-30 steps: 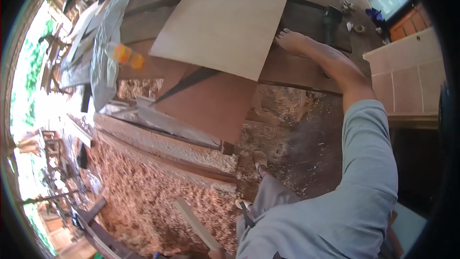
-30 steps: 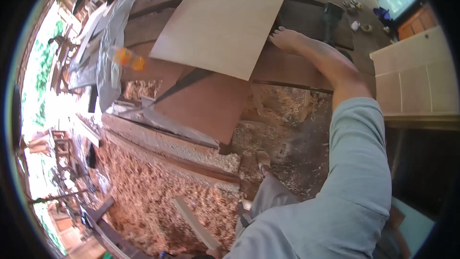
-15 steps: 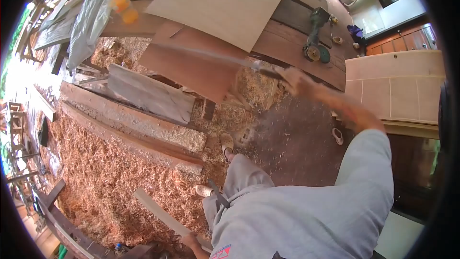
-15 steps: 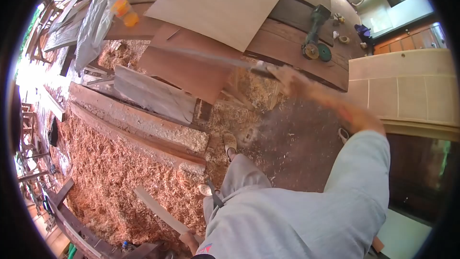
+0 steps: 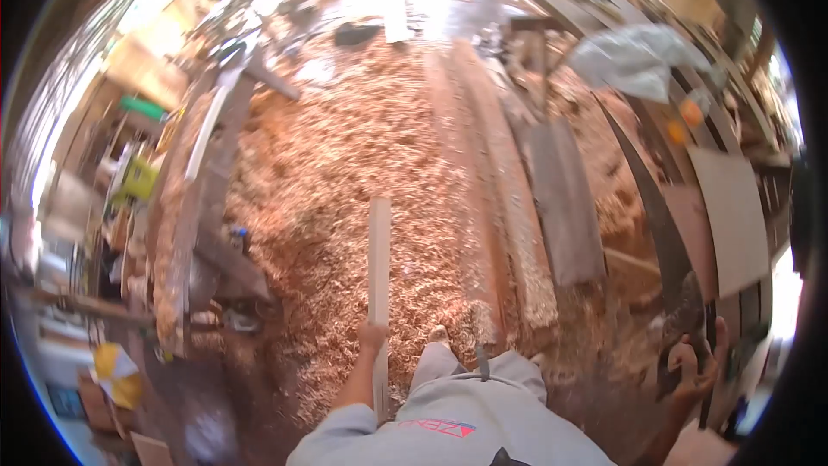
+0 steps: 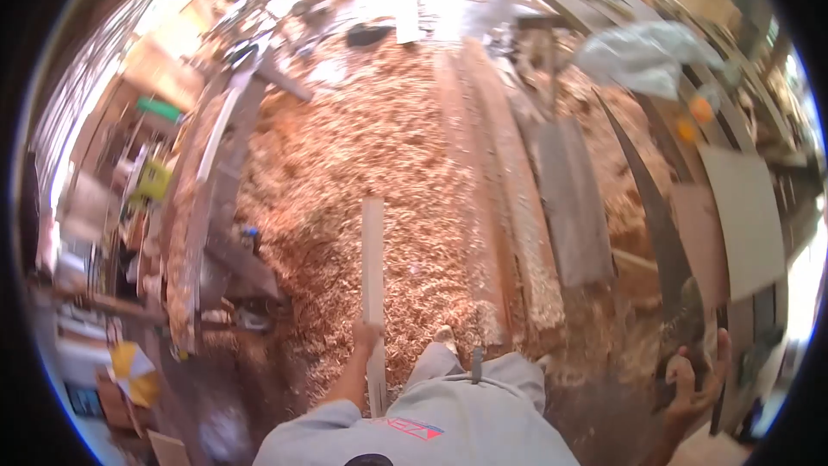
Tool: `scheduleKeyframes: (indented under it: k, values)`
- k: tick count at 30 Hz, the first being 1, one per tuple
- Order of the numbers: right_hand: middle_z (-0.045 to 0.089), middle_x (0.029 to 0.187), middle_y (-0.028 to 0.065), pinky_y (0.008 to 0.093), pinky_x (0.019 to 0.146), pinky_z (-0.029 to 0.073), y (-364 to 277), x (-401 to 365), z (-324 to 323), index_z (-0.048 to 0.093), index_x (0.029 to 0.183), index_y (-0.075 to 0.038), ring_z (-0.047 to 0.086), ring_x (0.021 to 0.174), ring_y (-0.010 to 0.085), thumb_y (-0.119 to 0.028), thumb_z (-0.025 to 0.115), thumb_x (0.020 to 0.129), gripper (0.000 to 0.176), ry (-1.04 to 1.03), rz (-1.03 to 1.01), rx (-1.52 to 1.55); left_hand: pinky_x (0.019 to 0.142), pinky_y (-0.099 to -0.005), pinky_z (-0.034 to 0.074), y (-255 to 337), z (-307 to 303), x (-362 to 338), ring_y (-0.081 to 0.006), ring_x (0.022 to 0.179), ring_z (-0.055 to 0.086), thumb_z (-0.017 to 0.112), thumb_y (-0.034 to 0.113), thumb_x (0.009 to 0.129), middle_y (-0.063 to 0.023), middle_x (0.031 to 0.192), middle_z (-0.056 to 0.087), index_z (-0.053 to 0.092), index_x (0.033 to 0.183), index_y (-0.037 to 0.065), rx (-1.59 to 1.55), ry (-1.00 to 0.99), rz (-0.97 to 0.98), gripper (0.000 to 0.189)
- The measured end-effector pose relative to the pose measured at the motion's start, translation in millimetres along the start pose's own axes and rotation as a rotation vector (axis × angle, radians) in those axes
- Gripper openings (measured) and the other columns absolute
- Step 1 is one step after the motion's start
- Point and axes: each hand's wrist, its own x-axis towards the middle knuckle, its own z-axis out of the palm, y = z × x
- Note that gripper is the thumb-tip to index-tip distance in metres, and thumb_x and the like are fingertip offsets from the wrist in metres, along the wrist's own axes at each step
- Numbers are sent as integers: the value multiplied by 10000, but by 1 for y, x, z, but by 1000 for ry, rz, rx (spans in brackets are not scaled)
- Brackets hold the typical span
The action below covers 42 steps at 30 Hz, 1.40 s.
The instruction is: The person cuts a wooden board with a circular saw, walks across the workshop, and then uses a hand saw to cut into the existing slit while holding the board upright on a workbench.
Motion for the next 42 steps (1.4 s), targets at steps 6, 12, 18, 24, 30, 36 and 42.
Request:
scheduleKeyframes:
  k: [6, 12, 18, 24, 30, 36, 42]
  values:
    - [687, 1026, 120, 260, 673, 471, -74, 19, 152, 362, 1541, 13, 538, 727, 110, -49, 638, 871, 727, -246, -232, 242, 544, -297, 506, 55, -77, 112, -171, 586, 649, 580, -27, 718, -86, 683, 696, 685, 692, -24, -372, 21, 409, 108]
    - [504, 663, 16, 294, 587, 473, -12, -11, 329, 642, 1054, -2, 546, 631, 130, -158, 667, 950, 190, -560, 459, 394, 576, -313, 527, 157, -129, 188, -188, 627, 653, 591, -65, 664, -89, 739, 683, 685, 765, -29, -650, 185, 509, 143]
    - [518, 618, 4, 275, 443, 378, 6, 26, 515, 616, 876, -36, 476, 482, 92, -169, 707, 934, 171, -821, 400, 204, 589, -336, 528, 227, -186, 285, -221, 649, 635, 548, -79, 627, -108, 776, 638, 617, 887, -33, -932, 256, 537, 272]
    - [535, 621, -26, 242, 452, 352, -26, 129, 693, 642, 890, -53, 470, 482, 66, -166, 731, 916, 147, -681, 107, 269, 619, -400, 547, 282, -266, 453, -282, 663, 637, 594, -13, 648, -111, 798, 623, 628, 894, 3, -802, 448, 677, 249]
    - [500, 623, -53, 241, 448, 326, -73, 236, 858, 631, 893, -88, 450, 489, 45, -191, 712, 964, 149, -627, -50, 225, 760, -373, 528, 373, -287, 495, -249, 796, 613, 543, -55, 623, -84, 881, 579, 561, 1082, 25, -1199, 468, 538, 467]
    - [540, 650, -58, 287, 527, 390, -8, 348, 1057, 634, 845, -60, 490, 563, 77, -302, 684, 966, 275, -671, 188, -165, 831, -408, 535, 414, -272, 631, -280, 832, 618, 523, -54, 638, -105, 883, 580, 566, 1029, -12, -1158, 667, 440, 396]
    - [691, 882, 42, 342, 745, 492, 77, 381, 1174, 737, 1056, 17, 611, 813, 140, -152, 726, 852, 265, -807, 127, -334, 833, -385, 531, 516, -265, 812, -259, 852, 592, 577, 50, 641, -120, 898, 566, 567, 1006, -2, -1113, 690, 479, 369]
